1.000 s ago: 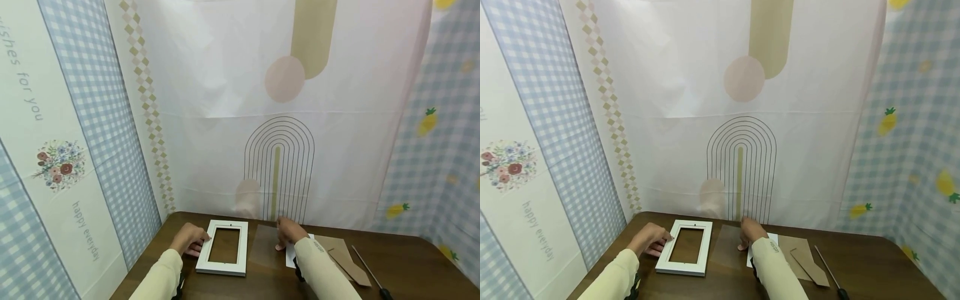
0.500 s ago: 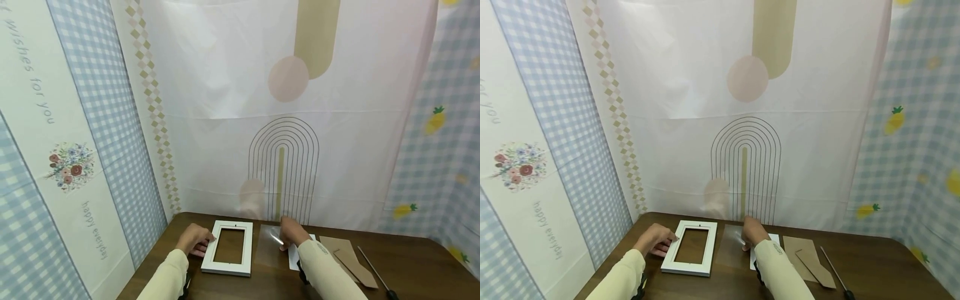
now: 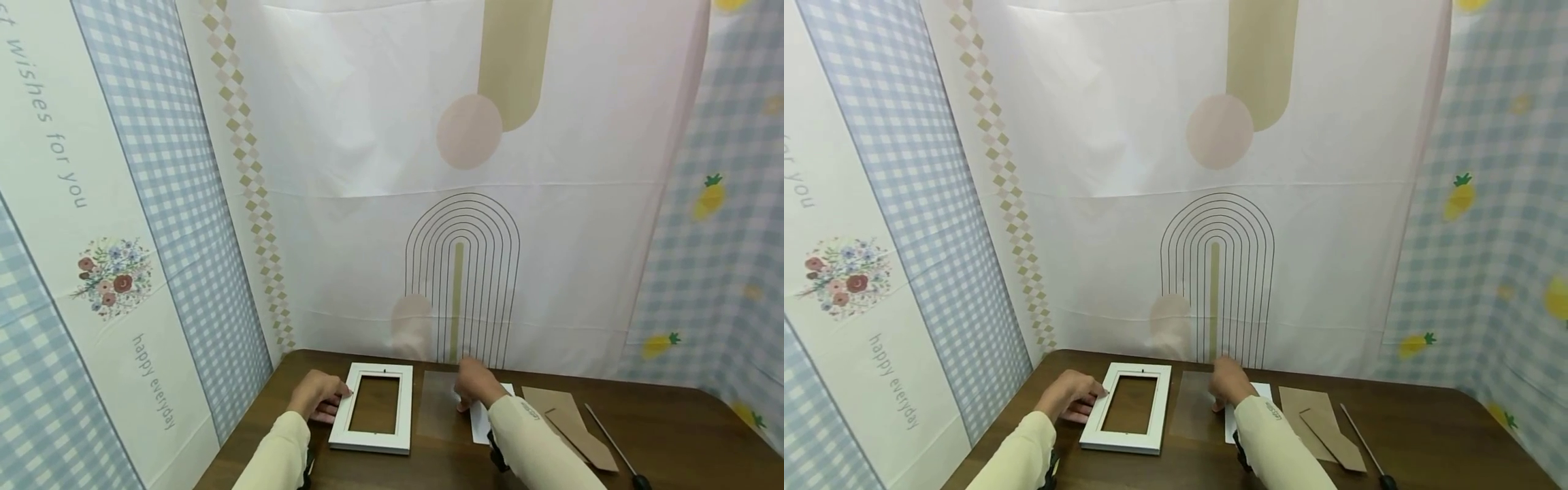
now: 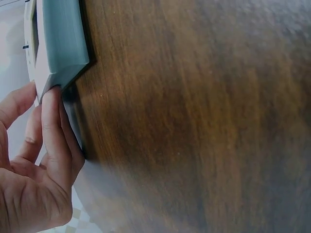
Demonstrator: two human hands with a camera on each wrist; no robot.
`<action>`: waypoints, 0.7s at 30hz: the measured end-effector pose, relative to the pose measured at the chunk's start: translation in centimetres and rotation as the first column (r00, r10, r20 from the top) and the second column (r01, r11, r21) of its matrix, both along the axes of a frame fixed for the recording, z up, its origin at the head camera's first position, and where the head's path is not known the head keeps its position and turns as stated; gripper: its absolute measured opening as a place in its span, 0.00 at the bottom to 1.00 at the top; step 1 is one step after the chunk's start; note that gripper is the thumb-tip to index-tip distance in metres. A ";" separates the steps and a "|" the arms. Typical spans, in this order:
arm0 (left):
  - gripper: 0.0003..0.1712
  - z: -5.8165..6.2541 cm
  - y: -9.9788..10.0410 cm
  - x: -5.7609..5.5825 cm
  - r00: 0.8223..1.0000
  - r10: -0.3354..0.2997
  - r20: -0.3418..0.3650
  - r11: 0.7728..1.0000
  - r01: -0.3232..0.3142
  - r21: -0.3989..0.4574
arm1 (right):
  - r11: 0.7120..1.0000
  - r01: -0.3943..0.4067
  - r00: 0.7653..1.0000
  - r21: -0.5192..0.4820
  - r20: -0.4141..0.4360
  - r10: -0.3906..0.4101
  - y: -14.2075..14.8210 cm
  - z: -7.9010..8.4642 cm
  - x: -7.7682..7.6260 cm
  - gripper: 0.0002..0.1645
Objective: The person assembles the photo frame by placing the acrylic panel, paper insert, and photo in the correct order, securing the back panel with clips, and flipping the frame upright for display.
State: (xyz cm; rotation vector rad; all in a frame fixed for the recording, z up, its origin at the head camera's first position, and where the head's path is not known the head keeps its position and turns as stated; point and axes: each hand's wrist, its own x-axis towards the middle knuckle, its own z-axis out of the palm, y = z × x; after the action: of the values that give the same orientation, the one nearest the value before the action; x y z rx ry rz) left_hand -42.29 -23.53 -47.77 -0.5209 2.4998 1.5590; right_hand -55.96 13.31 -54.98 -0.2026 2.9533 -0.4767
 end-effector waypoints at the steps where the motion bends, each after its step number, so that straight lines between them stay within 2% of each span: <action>1: 0.09 -0.1 0.0 0.0 1.000 0.003 0.001 1.000 -0.003 0.002 | 1.000 -0.006 1.000 0.005 -0.002 0.006 0.3 -0.3 -0.2 0.41; 5: 0.09 -0.5 0.2 0.2 1.000 0.010 0.008 1.000 -0.010 0.006 | 1.000 0.004 1.000 0.013 0.006 -0.004 1.2 -0.4 0.0 0.53; 6: 0.09 -0.6 0.2 0.2 1.000 0.010 0.010 1.000 -0.011 0.006 | 1.000 0.021 1.000 0.002 0.013 -0.021 1.2 -0.3 0.3 0.52; 9: 0.09 -0.6 0.3 0.1 1.000 0.009 0.014 1.000 -0.009 0.006 | 0.995 0.075 0.996 -0.066 0.060 -0.071 0.8 1.6 2.6 0.45; 12: 0.09 -0.3 0.1 -0.1 1.000 0.004 0.021 1.000 -0.004 0.006 | 0.972 0.126 0.989 -0.197 0.095 -0.109 -0.2 4.6 5.7 0.34; 14: 0.10 -0.1 0.0 -0.2 1.000 -0.002 0.024 1.000 0.002 0.008 | 0.946 0.149 0.985 -0.289 0.125 -0.117 -0.8 6.6 7.6 0.28; 16: 0.10 0.2 -0.1 -0.2 1.000 -0.004 0.025 1.000 0.004 0.009 | 0.902 0.178 0.979 -0.393 0.164 -0.122 -1.3 8.1 9.1 0.24; 21: 0.12 0.3 -0.3 -0.4 0.999 0.000 0.034 1.000 -0.001 0.015 | 0.782 0.209 0.967 -0.587 0.244 -0.076 -1.5 9.3 10.3 0.21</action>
State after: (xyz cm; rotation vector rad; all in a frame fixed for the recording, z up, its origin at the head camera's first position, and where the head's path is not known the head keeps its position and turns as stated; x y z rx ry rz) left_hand -42.64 -23.81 -47.49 -0.5410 2.4610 1.5551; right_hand -45.63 11.82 -45.68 0.0141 2.5157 -1.3810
